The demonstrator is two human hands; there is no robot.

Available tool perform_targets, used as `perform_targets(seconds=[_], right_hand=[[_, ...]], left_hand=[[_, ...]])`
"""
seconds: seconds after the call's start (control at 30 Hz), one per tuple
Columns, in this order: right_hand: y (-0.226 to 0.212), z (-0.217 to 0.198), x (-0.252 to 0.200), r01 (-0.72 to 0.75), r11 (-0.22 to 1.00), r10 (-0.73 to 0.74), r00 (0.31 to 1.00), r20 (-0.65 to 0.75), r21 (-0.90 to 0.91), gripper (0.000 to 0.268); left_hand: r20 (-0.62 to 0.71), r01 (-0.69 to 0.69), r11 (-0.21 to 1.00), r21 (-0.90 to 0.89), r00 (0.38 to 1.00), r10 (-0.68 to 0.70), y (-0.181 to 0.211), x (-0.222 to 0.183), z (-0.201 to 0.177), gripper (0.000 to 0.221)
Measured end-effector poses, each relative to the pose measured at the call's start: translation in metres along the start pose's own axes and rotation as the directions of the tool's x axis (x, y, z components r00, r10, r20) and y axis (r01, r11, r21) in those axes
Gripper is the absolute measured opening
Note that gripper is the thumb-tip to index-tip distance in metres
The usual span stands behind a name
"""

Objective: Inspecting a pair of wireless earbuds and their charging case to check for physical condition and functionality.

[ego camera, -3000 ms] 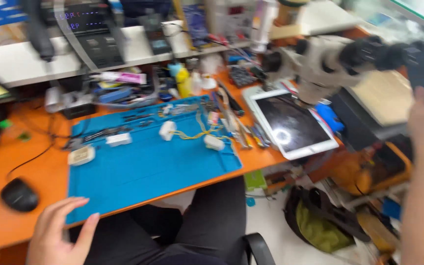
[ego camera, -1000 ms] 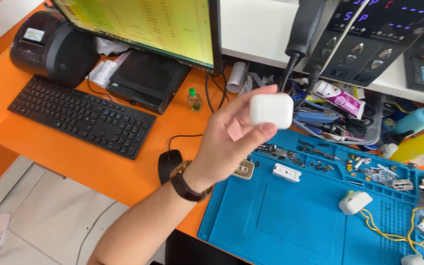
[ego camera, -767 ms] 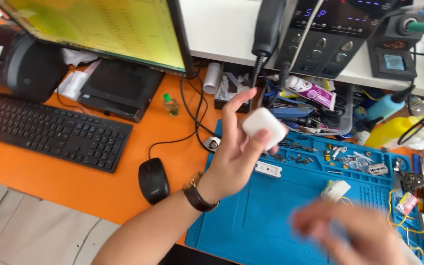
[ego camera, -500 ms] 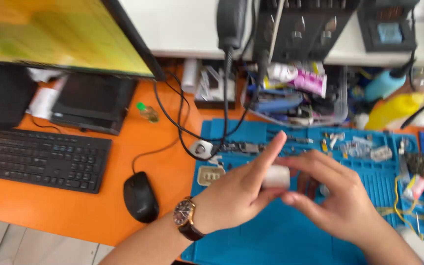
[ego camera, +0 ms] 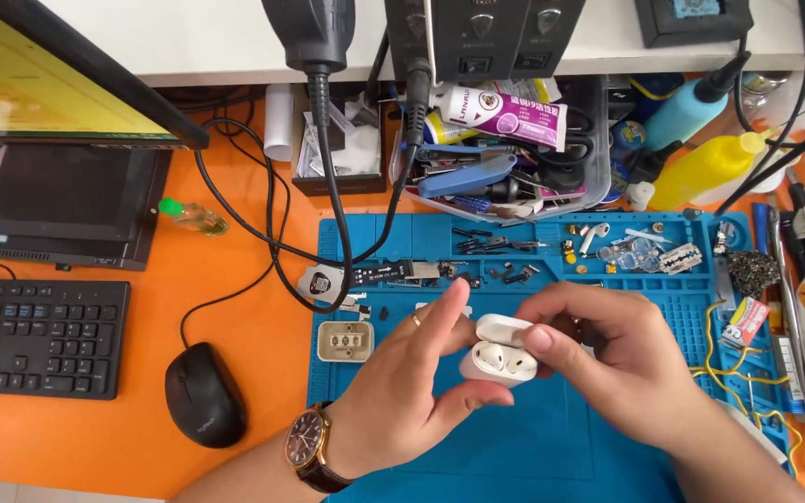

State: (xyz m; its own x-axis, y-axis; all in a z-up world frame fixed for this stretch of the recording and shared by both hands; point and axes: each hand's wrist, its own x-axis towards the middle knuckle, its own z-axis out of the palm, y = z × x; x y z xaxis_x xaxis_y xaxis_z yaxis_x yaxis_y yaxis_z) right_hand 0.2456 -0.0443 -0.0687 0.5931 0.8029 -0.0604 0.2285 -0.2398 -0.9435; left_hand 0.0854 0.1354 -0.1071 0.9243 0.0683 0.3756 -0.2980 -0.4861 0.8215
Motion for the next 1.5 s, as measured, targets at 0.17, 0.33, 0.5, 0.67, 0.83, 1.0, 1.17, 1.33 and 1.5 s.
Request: perform_targets(seconds=[0.17, 0.33, 0.5, 0.67, 0.83, 1.0, 1.17, 1.33, 1.5], right_hand=[[-0.003, 0.008, -0.009, 0.052, 0.994, -0.045, 0.996, -0.071, 0.099, 0.031], [-0.008, 0.012, -0.011, 0.169, 0.985, -0.172, 0.973, -0.152, -0.036, 0.031], [-0.005, 0.019, -0.017, 0.285, 0.950, -0.310, 0.912, -0.269, -0.131, 0.031], [-0.008, 0.016, -0.016, 0.436, 0.848, -0.516, 0.809, -0.283, -0.301, 0.019], [-0.016, 0.013, -0.021, 0.430, 0.871, -0.476, 0.859, -0.190, -0.239, 0.017], [-0.015, 0.012, -0.017, 0.472, 0.852, -0.503, 0.859, -0.101, -0.224, 0.033], [-0.016, 0.011, -0.015, 0.457, 0.857, -0.482, 0.874, -0.058, -0.240, 0.038], [-0.008, 0.010, -0.016, 0.497, 0.827, -0.524, 0.851, -0.040, -0.263, 0.029], [-0.010, 0.007, -0.016, 0.511, 0.809, -0.531, 0.847, 0.011, -0.290, 0.025]], left_hand=[[-0.022, 0.082, 0.996, -0.024, 0.996, -0.082, 0.008, 0.008, -0.012, 0.075], [-0.026, -0.046, 0.999, 0.009, 0.999, 0.046, 0.003, 0.009, -0.013, 0.055], [-0.104, -0.009, 0.996, -0.088, 0.995, 0.000, 0.008, 0.008, -0.013, 0.056], [-0.120, 0.015, 0.996, -0.086, 0.992, -0.025, 0.013, 0.004, -0.013, 0.064], [-0.057, -0.040, 0.998, -0.048, 0.998, 0.037, 0.019, 0.006, -0.019, 0.052], [-0.043, -0.117, 0.993, 0.019, 0.992, 0.118, 0.019, 0.005, -0.022, 0.046], [-0.094, -0.113, 0.991, 0.070, 0.988, 0.120, 0.019, 0.005, -0.023, 0.043], [-0.095, -0.152, 0.977, 0.149, 0.981, 0.167, 0.021, 0.005, -0.027, 0.034], [-0.073, -0.164, 0.965, 0.206, 0.980, 0.182, 0.025, 0.006, -0.028, 0.040]])
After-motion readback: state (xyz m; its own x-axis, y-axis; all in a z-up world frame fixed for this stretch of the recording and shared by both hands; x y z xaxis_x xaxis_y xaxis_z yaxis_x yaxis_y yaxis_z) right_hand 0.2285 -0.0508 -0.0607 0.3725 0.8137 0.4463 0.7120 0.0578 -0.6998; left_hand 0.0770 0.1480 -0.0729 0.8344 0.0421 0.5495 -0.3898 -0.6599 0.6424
